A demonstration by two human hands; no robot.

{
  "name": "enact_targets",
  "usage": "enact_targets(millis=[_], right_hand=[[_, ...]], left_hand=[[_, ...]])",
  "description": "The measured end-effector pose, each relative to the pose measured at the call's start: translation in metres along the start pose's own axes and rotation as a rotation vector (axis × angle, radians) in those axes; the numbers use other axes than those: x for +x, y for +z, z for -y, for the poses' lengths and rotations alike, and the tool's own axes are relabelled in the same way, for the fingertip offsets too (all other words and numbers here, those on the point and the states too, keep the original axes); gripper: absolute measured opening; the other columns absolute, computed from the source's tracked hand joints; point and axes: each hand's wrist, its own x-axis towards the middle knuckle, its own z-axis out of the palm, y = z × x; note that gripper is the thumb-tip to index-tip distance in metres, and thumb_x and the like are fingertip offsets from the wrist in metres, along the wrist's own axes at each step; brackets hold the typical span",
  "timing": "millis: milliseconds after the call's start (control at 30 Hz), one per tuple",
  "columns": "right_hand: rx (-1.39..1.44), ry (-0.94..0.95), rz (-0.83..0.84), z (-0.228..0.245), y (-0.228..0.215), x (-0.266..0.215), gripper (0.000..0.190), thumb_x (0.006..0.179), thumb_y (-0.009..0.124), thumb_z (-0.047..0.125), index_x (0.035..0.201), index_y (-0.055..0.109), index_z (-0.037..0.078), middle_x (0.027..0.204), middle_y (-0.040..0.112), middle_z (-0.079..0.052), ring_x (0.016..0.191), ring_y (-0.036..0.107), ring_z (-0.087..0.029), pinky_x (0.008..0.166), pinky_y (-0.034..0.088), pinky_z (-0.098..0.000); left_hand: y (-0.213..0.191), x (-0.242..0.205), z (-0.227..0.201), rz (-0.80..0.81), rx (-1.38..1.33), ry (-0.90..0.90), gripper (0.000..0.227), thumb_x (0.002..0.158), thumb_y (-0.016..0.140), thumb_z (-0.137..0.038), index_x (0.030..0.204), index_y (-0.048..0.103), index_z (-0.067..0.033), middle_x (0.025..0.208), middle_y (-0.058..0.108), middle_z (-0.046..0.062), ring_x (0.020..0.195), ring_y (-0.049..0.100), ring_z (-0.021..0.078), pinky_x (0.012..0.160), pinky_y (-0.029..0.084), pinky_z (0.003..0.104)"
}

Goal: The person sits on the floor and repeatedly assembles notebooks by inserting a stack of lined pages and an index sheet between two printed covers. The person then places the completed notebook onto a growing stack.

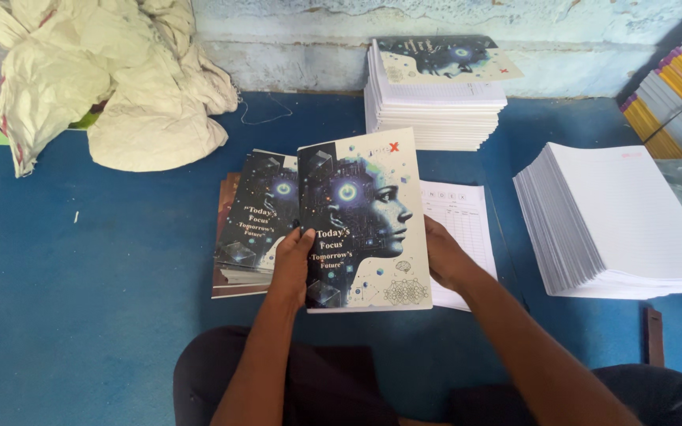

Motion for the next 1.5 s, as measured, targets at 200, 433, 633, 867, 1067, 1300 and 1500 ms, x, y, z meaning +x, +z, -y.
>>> enact_targets(millis=[200,433,633,867,1067,1300,1500], right_hand=[[-0.210,-0.034,-0.302,0.009,0.014,-0.014,0.068,0.100,0.047,0.053,0.142,0.058,0.000,0.111,0.073,-0.015,0.092,0.072,-0.017,0.077,0.058,-0.0270],[-0.428,-0.089,-0.329,0.008,0.005,-0.022,0.069,0.087,0.073,0.030,0.145,0.047,0.003,0.104,0.074,-0.019,0.086,0.072,-0.023,0.070,0.058,-0.0348],[-0.223,0.049,-0.144,0.009,-0.022,-0.012,0.071,0.086,0.075,0.020,0.144,0.042,-0.002,0.114,0.072,-0.019,0.097,0.075,-0.029,0.081,0.064,-0.0440],[-0.337,0.158,0.009,0.018,-0.045,-0.019,0.056,0.089,0.066,0.020,0.141,0.053,0.005,0.106,0.077,-0.020,0.086,0.077,-0.029,0.070,0.064,-0.0427],[-0.214,0.077,0.009,0.029,-0.041,-0.021,0.059,0.088,0.068,0.015,0.144,0.053,0.006,0.098,0.077,-0.018,0.073,0.076,-0.024,0.057,0.062,-0.0369],[-0.065,-0.037,-0.097,0.072,-0.045,0.000,0.052,0.090,0.066,0.009,0.140,0.054,0.003,0.099,0.076,-0.017,0.077,0.075,-0.024,0.066,0.065,-0.0385],[0.032,-0.208,-0.195,0.120,-0.047,0.033,0.035,0.095,0.061,0.007,0.129,0.056,0.001,0.103,0.073,-0.017,0.088,0.074,-0.027,0.075,0.064,-0.0406]], left_hand=[[0.005,-0.008,-0.007,-0.021,0.096,-0.002,0.023,0.104,0.049,-0.018,0.109,0.066,-0.0047,0.085,0.071,0.004,0.073,0.067,0.0112,0.071,0.057,0.027],[0.005,-0.007,-0.006,0.011,0.102,0.027,0.023,0.102,0.050,-0.018,0.110,0.066,-0.0030,0.085,0.072,0.004,0.072,0.068,0.0118,0.068,0.056,0.028],[0.008,-0.006,-0.006,0.048,0.146,0.013,0.025,0.101,0.050,-0.017,0.113,0.067,-0.0014,0.086,0.073,0.004,0.072,0.068,0.0114,0.068,0.056,0.028],[0.007,-0.002,-0.002,0.096,0.139,-0.031,0.025,0.101,0.051,-0.017,0.114,0.067,-0.0045,0.086,0.073,0.004,0.072,0.068,0.0107,0.068,0.056,0.027],[0.008,0.003,-0.014,0.102,0.095,-0.125,0.058,0.100,0.045,-0.050,0.134,0.059,-0.0047,0.107,0.071,0.013,0.101,0.067,0.0222,0.092,0.053,0.037],[0.003,0.001,-0.033,0.022,-0.036,-0.218,0.087,0.093,0.020,-0.073,0.146,0.045,-0.0086,0.137,0.060,0.015,0.129,0.056,0.0311,0.107,0.045,0.048],[-0.003,0.014,-0.018,0.102,-0.057,-0.232,0.081,0.096,0.026,-0.067,0.142,0.049,-0.0051,0.135,0.061,0.021,0.125,0.059,0.0340,0.103,0.050,0.048]])
